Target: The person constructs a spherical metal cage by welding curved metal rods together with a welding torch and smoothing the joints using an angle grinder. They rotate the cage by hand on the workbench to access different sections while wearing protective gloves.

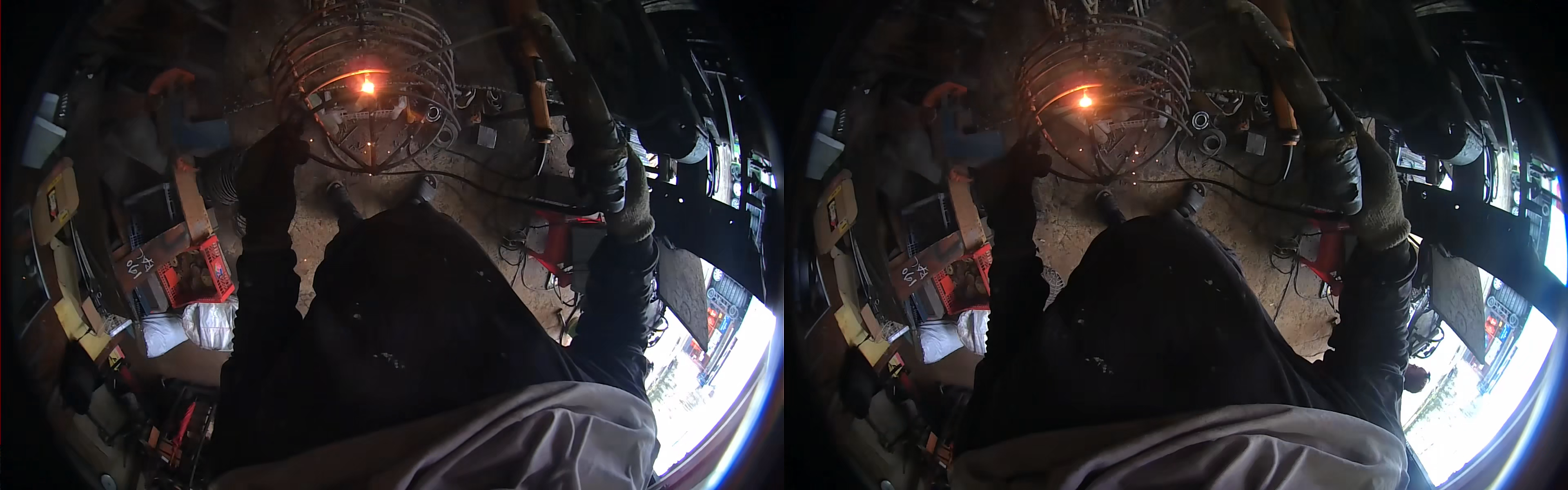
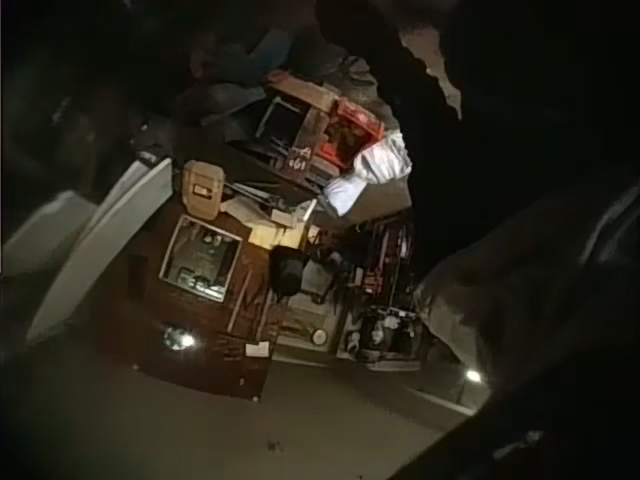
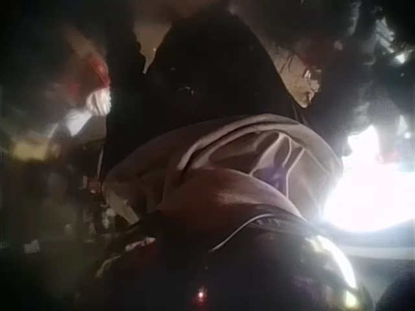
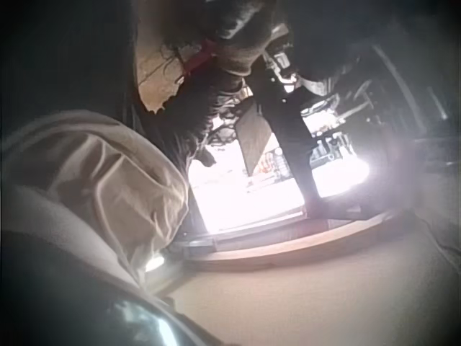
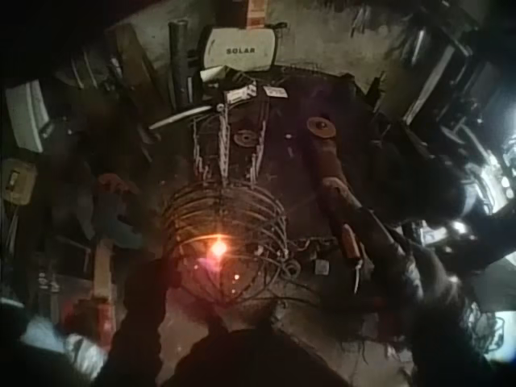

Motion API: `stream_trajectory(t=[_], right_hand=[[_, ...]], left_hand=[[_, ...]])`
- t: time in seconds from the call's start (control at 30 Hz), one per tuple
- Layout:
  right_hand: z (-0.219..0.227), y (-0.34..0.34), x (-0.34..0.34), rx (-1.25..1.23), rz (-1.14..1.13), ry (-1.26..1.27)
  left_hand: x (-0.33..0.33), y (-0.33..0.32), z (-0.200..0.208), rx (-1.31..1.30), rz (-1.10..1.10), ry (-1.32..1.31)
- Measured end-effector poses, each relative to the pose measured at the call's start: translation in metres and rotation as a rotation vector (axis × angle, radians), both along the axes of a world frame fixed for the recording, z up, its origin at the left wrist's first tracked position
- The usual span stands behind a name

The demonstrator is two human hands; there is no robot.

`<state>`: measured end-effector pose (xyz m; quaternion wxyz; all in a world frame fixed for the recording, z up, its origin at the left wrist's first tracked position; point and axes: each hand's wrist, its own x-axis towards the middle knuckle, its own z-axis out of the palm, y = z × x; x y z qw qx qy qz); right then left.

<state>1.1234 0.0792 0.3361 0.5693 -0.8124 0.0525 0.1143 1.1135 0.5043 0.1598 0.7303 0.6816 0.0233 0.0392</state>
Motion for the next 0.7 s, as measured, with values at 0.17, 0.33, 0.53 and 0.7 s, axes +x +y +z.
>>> stream_trajectory(t=[0.17,0.33,0.53,0.7], right_hand=[[-0.006,-0.003,0.000,-0.144,0.121,-0.188],[-0.006,-0.001,0.000,0.092,0.035,-0.045],[-0.013,-0.011,-0.002,0.176,0.056,0.015],[-0.010,-0.007,-0.001,0.009,0.088,-0.013]], left_hand=[[0.004,-0.007,0.017,0.214,0.020,0.032],[0.002,-0.002,0.004,0.196,-0.006,0.086],[0.004,-0.008,0.009,0.214,0.001,0.049],[0.003,-0.009,0.009,0.231,0.014,0.034]])
